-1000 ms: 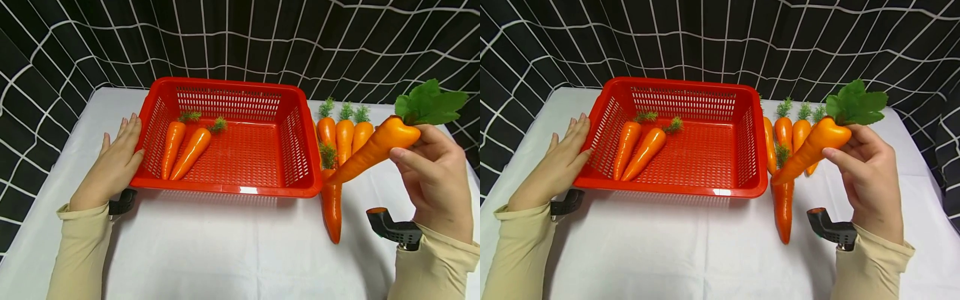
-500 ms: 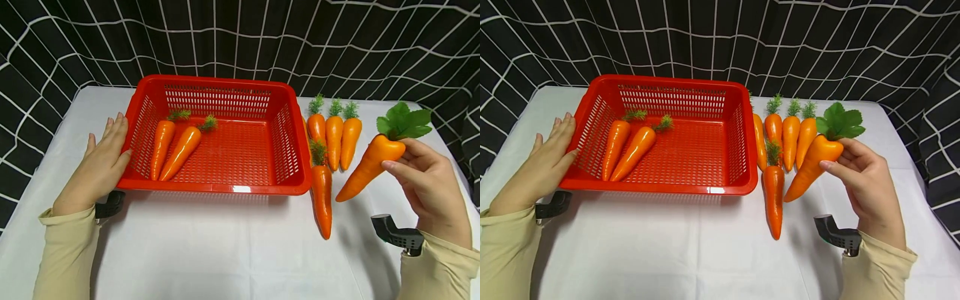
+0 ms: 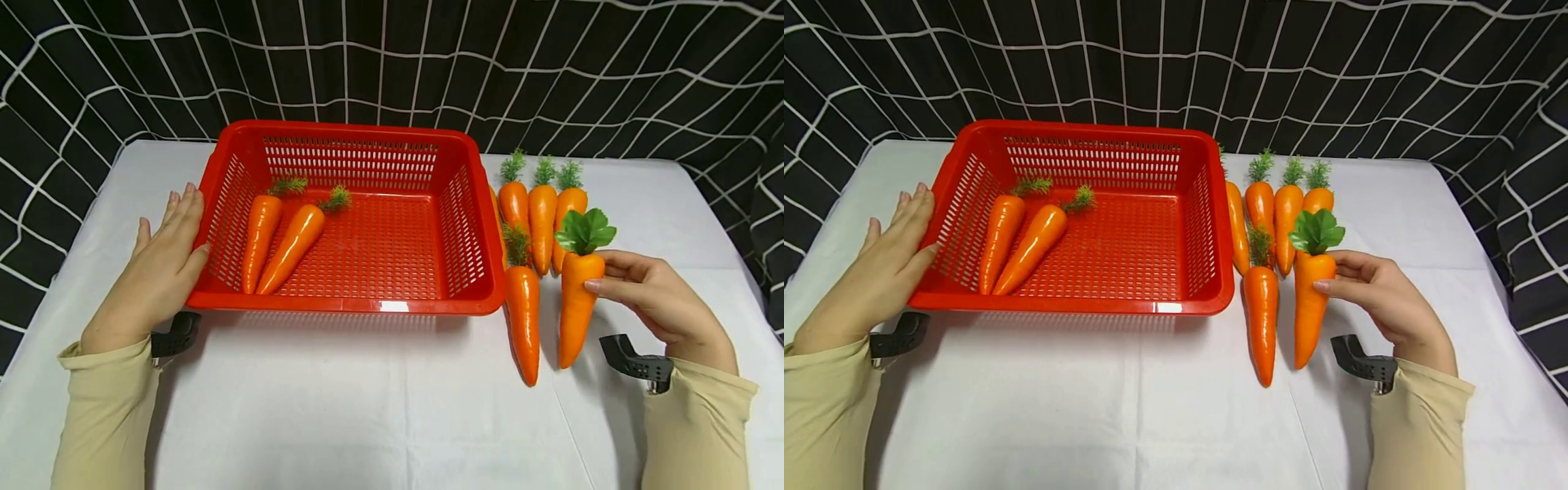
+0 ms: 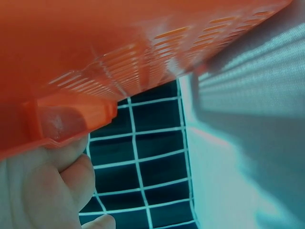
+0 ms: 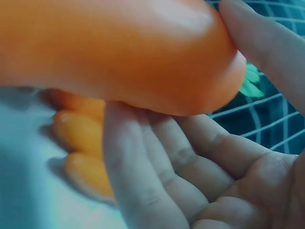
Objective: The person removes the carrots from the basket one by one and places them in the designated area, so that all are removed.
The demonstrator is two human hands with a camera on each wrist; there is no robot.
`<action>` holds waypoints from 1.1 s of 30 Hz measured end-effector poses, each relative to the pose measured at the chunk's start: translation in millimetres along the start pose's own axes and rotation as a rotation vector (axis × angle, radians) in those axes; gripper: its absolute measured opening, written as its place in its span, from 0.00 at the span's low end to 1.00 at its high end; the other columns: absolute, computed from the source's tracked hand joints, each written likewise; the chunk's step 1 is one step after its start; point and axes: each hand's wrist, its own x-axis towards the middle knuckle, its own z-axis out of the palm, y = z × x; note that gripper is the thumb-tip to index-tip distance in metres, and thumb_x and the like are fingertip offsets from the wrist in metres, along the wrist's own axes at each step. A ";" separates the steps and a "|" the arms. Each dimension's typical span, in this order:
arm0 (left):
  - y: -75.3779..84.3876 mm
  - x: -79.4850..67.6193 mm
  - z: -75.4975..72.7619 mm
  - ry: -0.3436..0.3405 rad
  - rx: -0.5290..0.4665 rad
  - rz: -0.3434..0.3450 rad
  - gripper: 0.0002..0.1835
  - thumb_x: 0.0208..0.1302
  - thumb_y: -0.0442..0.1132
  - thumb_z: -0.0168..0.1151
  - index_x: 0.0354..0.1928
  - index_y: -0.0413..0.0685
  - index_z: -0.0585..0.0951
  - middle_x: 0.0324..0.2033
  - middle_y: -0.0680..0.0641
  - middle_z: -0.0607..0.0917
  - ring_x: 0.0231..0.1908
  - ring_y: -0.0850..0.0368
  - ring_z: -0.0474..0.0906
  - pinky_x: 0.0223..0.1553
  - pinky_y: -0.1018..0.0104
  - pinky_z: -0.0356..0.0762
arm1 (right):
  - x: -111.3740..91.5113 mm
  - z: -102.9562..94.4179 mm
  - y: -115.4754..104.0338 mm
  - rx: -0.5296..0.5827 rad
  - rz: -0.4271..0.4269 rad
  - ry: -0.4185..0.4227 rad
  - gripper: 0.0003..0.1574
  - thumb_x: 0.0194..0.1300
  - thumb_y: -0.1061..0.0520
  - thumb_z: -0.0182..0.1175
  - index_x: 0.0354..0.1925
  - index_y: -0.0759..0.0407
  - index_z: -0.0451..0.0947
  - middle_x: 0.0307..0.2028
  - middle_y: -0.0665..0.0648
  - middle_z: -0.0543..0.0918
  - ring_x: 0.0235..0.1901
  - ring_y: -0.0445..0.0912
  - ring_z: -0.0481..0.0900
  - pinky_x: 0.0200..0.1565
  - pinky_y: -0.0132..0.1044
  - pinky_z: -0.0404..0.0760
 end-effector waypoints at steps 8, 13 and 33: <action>-2.3 -4.9 -2.8 0.026 -0.003 -0.006 0.33 0.70 0.40 0.40 0.73 0.39 0.44 0.73 0.42 0.43 0.72 0.50 0.32 0.65 0.44 0.20 | 20.5 3.8 19.5 -0.016 0.104 -0.068 0.18 0.66 0.67 0.53 0.43 0.46 0.81 0.40 0.47 0.84 0.37 0.40 0.79 0.40 0.27 0.77; -1.1 -2.3 -1.3 0.014 -0.014 0.003 0.33 0.70 0.40 0.40 0.73 0.38 0.45 0.73 0.43 0.43 0.72 0.50 0.32 0.65 0.44 0.19 | 19.9 3.8 26.6 0.010 0.145 -0.091 0.18 0.67 0.66 0.51 0.41 0.45 0.82 0.39 0.48 0.85 0.35 0.40 0.81 0.39 0.29 0.79; 1.4 0.7 -0.5 0.018 -0.008 -0.014 0.33 0.71 0.41 0.40 0.73 0.39 0.45 0.73 0.44 0.43 0.72 0.51 0.32 0.65 0.45 0.21 | 21.4 3.4 34.0 -0.153 0.232 -0.076 0.08 0.68 0.60 0.53 0.44 0.58 0.77 0.36 0.44 0.83 0.35 0.39 0.82 0.39 0.31 0.80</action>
